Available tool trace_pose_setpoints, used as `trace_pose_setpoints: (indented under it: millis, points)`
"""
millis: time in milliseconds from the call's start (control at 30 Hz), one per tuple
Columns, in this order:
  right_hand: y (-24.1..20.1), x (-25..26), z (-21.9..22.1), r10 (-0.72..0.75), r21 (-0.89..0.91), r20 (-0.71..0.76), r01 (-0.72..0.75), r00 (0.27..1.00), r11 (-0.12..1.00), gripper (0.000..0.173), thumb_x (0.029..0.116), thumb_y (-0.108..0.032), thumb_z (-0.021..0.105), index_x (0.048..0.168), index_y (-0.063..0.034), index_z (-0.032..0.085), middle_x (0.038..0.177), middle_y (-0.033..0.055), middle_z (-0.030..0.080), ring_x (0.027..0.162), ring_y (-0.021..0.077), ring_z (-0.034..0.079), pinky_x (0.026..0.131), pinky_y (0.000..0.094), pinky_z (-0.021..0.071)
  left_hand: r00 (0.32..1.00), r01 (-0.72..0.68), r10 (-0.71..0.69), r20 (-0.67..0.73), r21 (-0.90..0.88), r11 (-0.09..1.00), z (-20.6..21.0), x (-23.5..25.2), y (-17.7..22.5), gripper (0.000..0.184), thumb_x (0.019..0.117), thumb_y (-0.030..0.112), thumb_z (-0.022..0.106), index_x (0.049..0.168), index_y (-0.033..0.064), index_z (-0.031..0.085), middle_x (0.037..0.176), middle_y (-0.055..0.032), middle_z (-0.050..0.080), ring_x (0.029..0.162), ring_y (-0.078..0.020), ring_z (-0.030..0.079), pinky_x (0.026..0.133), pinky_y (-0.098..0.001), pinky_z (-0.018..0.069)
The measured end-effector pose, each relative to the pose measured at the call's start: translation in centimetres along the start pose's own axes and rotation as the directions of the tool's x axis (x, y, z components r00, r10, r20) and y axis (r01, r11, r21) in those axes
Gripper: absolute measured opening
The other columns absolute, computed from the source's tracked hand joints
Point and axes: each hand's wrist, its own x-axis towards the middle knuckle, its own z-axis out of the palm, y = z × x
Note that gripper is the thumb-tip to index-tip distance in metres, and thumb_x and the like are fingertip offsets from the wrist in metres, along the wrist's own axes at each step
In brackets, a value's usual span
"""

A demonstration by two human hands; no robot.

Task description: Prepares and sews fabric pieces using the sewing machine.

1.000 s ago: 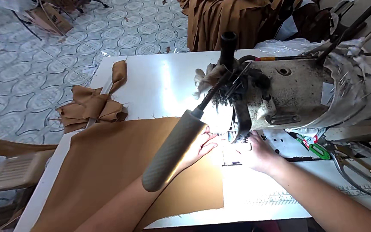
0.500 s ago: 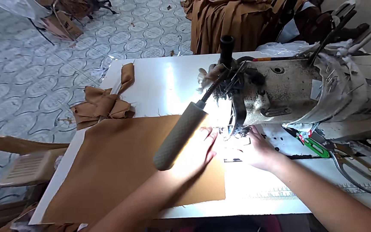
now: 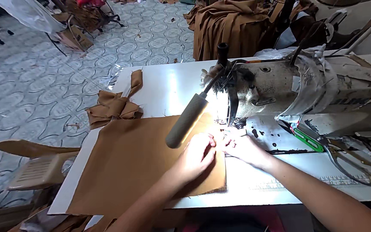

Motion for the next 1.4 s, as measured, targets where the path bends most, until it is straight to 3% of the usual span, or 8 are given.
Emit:
trace_pose_setpoints:
  millis: [100,267,400,533,633,900,1200,1400]
  points:
    - [0.4,0.1,0.1,0.0,0.032,-0.025,0.001,1.0,1.0,0.031,0.0926,-0.007,0.069,0.118,0.0093,0.062,0.094,0.0101,0.064,0.079,0.0036,0.055,0.073,0.0177,0.0467,1.0,0.018,-0.018,0.005,0.101,0.995,-0.1,0.9,-0.6,0.036,0.0998,0.034,0.056,0.113,0.0037,0.071,0.122,-0.0151,0.069,0.123,-0.0301,0.061,0.106,-0.0479,0.0459]
    - [1.5,0.0,0.5,-0.08,0.044,-0.093,0.084,0.992,0.995,0.027,0.0908,-0.008,0.07,0.112,0.0074,0.066,0.09,0.0087,0.066,0.073,0.0011,0.054,0.069,0.0159,0.0454,0.998,-0.055,0.063,-0.031,0.203,0.978,0.6,1.5,-0.4,0.031,0.0966,0.037,0.06,0.1,0.0108,0.076,0.109,-0.0087,0.073,0.112,-0.0275,0.067,0.106,-0.0592,0.0411]
    - [2.5,0.2,0.9,-0.171,0.018,-0.125,0.175,0.977,0.984,0.034,0.0893,-0.009,0.067,0.121,0.0025,0.066,0.093,0.0084,0.069,0.075,0.0035,0.059,0.07,0.0176,0.0487,0.992,-0.054,0.078,-0.103,0.216,0.975,1.0,1.4,-0.6,0.026,0.0964,0.031,0.06,0.09,0.0126,0.077,0.092,-0.0044,0.075,0.098,-0.0213,0.07,0.105,-0.054,0.042]
    - [2.4,0.1,0.8,-0.228,-0.116,-0.161,0.211,0.96,0.971,0.026,0.089,-0.013,0.069,0.108,0.0029,0.073,0.102,0.0171,0.073,0.093,0.0206,0.069,0.086,0.0339,0.0535,0.988,-0.055,0.079,-0.135,0.174,0.983,1.2,1.5,-0.9,0.026,0.0964,0.028,0.06,0.086,0.0116,0.077,0.089,-0.0045,0.075,0.095,-0.0192,0.07,0.104,-0.0495,0.0419]
    - [2.9,0.1,1.0,-0.304,-0.195,-0.227,0.262,0.925,0.945,0.019,0.0892,-0.015,0.069,0.096,0.001,0.076,0.096,0.0165,0.073,0.086,0.0204,0.07,0.08,0.0323,0.055,0.986,-0.058,0.08,-0.149,0.148,0.987,1.1,1.5,-1.0,0.025,0.0962,0.027,0.06,0.085,0.0121,0.077,0.088,-0.0035,0.074,0.093,-0.017,0.069,0.103,-0.0458,0.0419]
    - [2.6,0.1,1.0,-0.276,-0.207,-0.202,0.235,0.94,0.95,0.021,0.0935,-0.015,0.066,0.096,0.0023,0.077,0.098,0.0194,0.073,0.086,0.0224,0.07,0.081,0.0325,0.0552,0.99,-0.076,0.101,-0.097,0.233,0.97,1.2,1.6,-0.5,0.026,0.0966,0.031,0.06,0.093,0.0132,0.078,0.094,-0.004,0.076,0.098,-0.0204,0.07,0.104,-0.0534,0.0416]
    - [2.2,-0.7,-1.1,-0.185,-0.475,-0.009,0.159,0.983,0.866,0.031,0.103,-0.02,0.055,0.121,-0.0038,0.074,0.134,0.0231,0.064,0.129,0.0403,0.058,0.108,0.0539,0.044,0.996,-0.043,0.055,-0.074,0.164,0.986,2.4,1.1,-1.5,0.024,0.0954,0.027,0.061,0.087,0.0123,0.077,0.087,-0.0049,0.073,0.094,-0.0217,0.068,0.097,-0.0482,0.0436]
    - [2.3,-0.9,-1.6,-0.194,-0.533,0.067,0.199,0.979,0.822,0.028,0.1012,-0.021,0.058,0.118,-0.0088,0.076,0.132,0.0211,0.066,0.128,0.0405,0.058,0.109,0.057,0.04,0.996,-0.046,0.057,-0.066,0.157,0.987,2.2,1.1,-1.6,0.025,0.0957,0.029,0.059,0.088,0.0132,0.078,0.088,-0.0043,0.072,0.094,-0.0209,0.067,0.096,-0.047,0.0425]
